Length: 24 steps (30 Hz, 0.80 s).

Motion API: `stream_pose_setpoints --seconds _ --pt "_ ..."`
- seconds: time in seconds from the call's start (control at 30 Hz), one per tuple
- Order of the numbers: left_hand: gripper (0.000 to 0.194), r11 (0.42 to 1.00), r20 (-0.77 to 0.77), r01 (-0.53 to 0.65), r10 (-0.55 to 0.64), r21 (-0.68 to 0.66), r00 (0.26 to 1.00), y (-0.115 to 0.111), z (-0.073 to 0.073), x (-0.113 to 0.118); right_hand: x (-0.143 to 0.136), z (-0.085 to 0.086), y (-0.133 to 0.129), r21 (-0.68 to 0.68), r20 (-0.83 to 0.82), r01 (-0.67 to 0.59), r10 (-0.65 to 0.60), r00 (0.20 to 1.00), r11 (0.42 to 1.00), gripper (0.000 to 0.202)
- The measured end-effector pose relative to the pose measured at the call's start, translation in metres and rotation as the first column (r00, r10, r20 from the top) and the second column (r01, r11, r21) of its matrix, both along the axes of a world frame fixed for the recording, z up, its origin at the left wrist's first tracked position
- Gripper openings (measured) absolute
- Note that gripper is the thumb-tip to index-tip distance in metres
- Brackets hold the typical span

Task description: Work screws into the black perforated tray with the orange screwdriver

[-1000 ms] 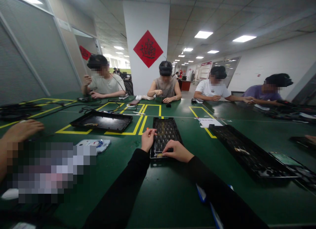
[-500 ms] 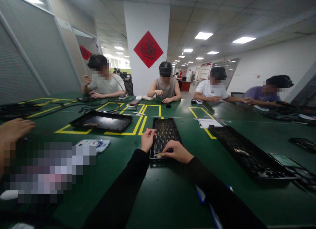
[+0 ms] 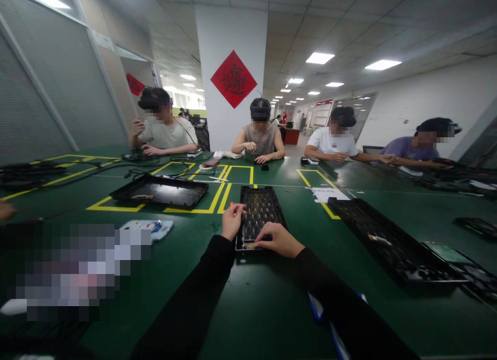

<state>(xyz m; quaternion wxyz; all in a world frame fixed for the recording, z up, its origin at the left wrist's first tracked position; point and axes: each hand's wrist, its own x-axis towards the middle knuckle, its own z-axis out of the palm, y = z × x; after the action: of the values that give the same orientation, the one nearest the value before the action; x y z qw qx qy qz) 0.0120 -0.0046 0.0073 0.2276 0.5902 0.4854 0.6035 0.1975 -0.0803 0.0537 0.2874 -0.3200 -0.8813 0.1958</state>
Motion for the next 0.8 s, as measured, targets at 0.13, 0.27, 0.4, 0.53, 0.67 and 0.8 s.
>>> stream_pose_setpoints --seconds 0.13,0.27,0.4,0.53,0.67,0.8 --pt "0.031 1.000 -0.008 -0.007 0.007 0.000 1.000 0.0003 0.0001 -0.0006 0.0000 0.0010 -0.0004 0.003 -0.007 -0.005 0.005 1.000 1.000 0.018" --pt "0.030 1.000 -0.006 -0.019 0.019 0.021 1.000 -0.0004 0.0006 -0.0006 -0.0006 0.0032 -0.0019 0.004 -0.018 -0.001 0.001 1.000 1.000 0.018" --pt "0.029 1.000 0.028 -0.009 0.008 0.022 1.000 -0.0007 0.0009 0.0003 -0.0011 0.0046 -0.0031 -0.004 -0.007 0.007 -0.007 1.000 1.000 0.018" --pt "0.028 0.999 0.049 -0.012 0.010 0.040 0.999 -0.0008 0.0013 0.0004 -0.0015 0.0042 -0.0028 -0.007 0.007 0.007 -0.007 1.000 1.000 0.019" --pt "0.027 0.998 0.041 -0.006 0.003 0.062 0.999 -0.0007 0.0008 -0.0005 -0.0011 0.0032 -0.0017 -0.016 0.020 0.007 -0.006 1.000 1.000 0.019" --pt "0.027 0.998 0.028 -0.020 0.018 0.054 0.999 0.0020 -0.0026 -0.0011 -0.0002 0.0030 -0.0012 -0.028 0.015 -0.014 0.014 1.000 1.000 0.018"
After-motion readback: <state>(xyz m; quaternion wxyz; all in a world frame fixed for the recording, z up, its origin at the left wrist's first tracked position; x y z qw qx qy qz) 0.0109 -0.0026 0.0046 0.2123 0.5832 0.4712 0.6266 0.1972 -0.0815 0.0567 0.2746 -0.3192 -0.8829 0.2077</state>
